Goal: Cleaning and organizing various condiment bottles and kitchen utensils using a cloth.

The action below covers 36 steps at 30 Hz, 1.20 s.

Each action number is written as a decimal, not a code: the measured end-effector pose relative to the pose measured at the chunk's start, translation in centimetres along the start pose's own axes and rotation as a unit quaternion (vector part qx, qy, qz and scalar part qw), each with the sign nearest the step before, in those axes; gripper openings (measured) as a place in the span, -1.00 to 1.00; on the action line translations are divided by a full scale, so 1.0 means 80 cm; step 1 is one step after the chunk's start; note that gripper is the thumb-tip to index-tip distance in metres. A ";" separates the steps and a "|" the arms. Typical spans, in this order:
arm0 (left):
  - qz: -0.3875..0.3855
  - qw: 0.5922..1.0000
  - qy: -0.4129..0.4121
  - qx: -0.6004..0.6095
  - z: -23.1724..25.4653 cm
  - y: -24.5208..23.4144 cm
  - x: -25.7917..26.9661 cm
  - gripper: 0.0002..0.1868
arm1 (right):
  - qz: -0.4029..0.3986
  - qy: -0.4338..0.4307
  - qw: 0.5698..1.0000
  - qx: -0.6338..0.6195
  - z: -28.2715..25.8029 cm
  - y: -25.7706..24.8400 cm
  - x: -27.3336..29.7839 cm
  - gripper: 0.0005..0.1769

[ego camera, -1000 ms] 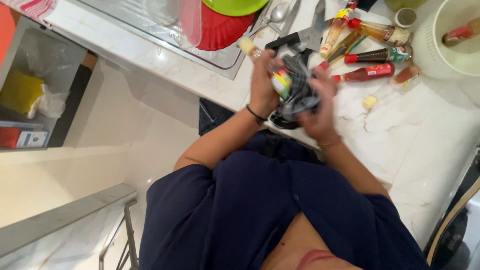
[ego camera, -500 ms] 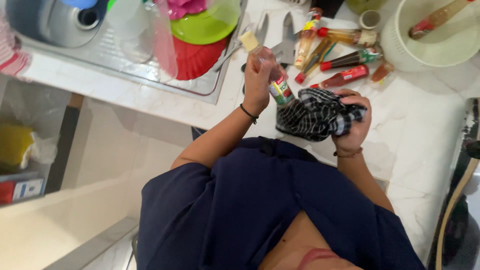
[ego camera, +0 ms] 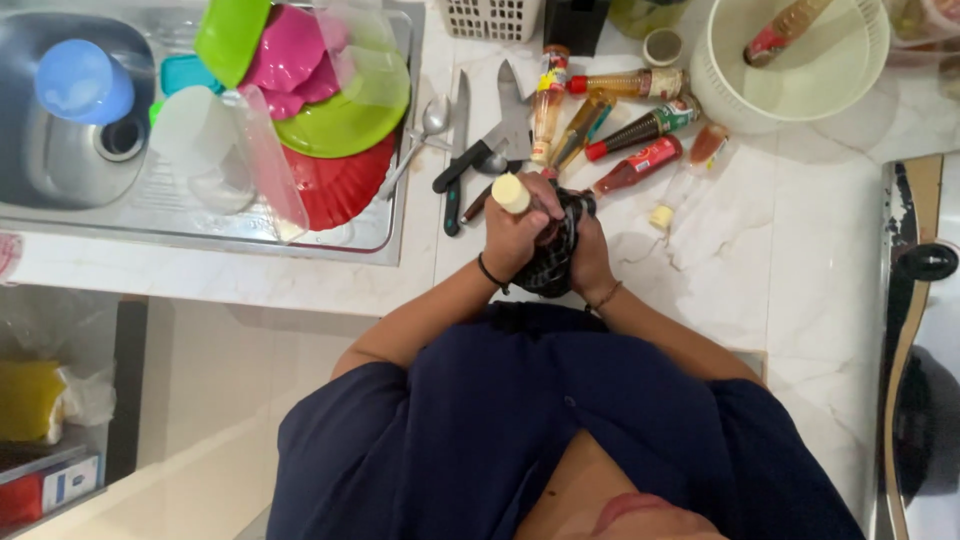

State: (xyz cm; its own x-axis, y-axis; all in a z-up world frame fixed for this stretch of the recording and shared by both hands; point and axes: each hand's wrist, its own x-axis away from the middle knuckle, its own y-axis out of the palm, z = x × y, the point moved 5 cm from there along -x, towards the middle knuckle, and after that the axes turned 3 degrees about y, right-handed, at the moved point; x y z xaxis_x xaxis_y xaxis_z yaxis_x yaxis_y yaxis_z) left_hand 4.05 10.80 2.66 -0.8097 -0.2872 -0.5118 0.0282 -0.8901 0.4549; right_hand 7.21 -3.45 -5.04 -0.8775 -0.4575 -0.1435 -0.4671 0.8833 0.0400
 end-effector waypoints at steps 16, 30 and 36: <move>0.045 0.990 -0.132 0.023 -0.016 -0.024 -0.005 -0.68 | -0.061 -0.089 0.978 -0.181 -0.155 -0.005 0.034 -0.08; -0.176 0.936 -0.056 -0.300 -0.031 -0.013 0.054 -0.84 | 0.093 -0.259 0.958 0.076 -0.104 0.005 0.012 -0.56; -0.068 0.958 -0.100 -0.261 0.008 -0.008 0.035 -0.73 | 0.084 -0.166 0.979 0.082 -0.051 0.027 0.019 -0.41</move>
State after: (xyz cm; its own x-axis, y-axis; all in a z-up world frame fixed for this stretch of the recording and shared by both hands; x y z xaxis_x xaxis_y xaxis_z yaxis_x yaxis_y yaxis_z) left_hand 1.37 10.78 1.42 -0.9209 -0.1299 -0.3676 0.1623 -0.9850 -0.0585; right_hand 4.44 -2.68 -1.17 -0.8436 -0.2704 -0.4639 -0.2721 0.9601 -0.0647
